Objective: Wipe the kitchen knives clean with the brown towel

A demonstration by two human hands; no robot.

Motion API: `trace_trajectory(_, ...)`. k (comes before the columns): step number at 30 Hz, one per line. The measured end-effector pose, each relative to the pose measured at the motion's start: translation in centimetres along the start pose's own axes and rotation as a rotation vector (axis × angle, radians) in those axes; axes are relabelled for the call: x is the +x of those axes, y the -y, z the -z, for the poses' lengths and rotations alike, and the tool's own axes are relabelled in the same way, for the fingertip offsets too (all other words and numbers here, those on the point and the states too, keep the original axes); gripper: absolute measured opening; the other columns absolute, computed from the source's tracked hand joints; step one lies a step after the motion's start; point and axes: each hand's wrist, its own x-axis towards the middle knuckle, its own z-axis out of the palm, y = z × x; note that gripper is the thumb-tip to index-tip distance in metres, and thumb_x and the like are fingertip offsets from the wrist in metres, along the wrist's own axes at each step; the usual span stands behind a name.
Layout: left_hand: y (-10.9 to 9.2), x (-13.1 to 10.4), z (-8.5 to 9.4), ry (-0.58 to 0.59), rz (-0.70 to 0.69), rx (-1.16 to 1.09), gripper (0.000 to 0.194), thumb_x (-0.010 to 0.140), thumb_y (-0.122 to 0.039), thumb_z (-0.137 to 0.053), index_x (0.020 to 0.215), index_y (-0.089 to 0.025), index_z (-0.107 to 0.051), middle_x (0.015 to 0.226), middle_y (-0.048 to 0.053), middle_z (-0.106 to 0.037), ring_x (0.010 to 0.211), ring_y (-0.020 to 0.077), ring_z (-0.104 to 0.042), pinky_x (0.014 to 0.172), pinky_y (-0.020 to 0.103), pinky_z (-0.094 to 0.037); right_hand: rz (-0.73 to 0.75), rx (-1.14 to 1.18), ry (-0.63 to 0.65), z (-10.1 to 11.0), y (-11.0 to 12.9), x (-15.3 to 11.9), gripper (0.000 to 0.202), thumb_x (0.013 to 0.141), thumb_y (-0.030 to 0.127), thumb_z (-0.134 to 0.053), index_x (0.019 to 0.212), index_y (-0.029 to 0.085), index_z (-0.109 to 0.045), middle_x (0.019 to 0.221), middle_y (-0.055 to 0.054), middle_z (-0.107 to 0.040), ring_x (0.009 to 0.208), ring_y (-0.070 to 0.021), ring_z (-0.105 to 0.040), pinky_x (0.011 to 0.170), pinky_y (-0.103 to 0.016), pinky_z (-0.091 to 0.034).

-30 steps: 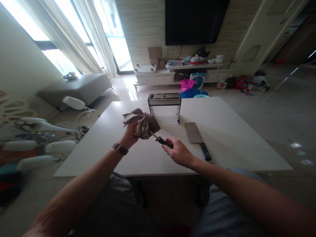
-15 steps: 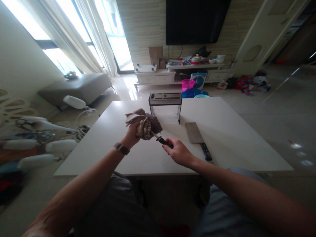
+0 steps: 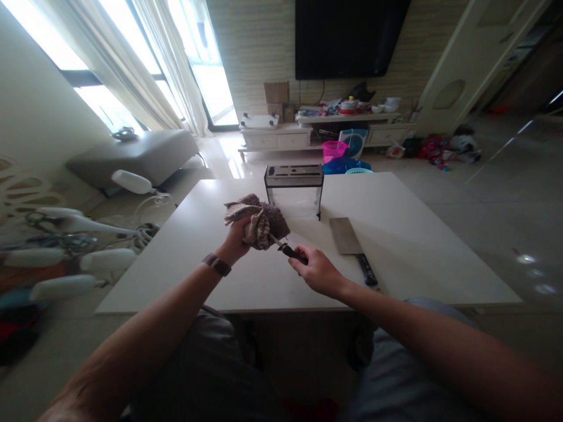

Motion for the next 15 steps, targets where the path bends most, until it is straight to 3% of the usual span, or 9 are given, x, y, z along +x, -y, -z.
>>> trace_trajectory(15, 0.2, 0.16, 0.08, -0.021, 0.03, -0.004, 0.017, 0.08, -0.018, -0.071, 0.097, -0.013, -0.074, 0.094, 0.008, -0.078, 0.083, 0.0195, -0.074, 0.082, 0.032, -0.062, -0.015, 0.001, 0.015, 0.11, 0.17, -0.08, 0.016, 0.091, 0.034, -0.059, 0.082, 0.021, -0.057, 0.066, 0.002, -0.059, 0.063, -0.0152, -0.051, 0.061, -0.027, -0.033)
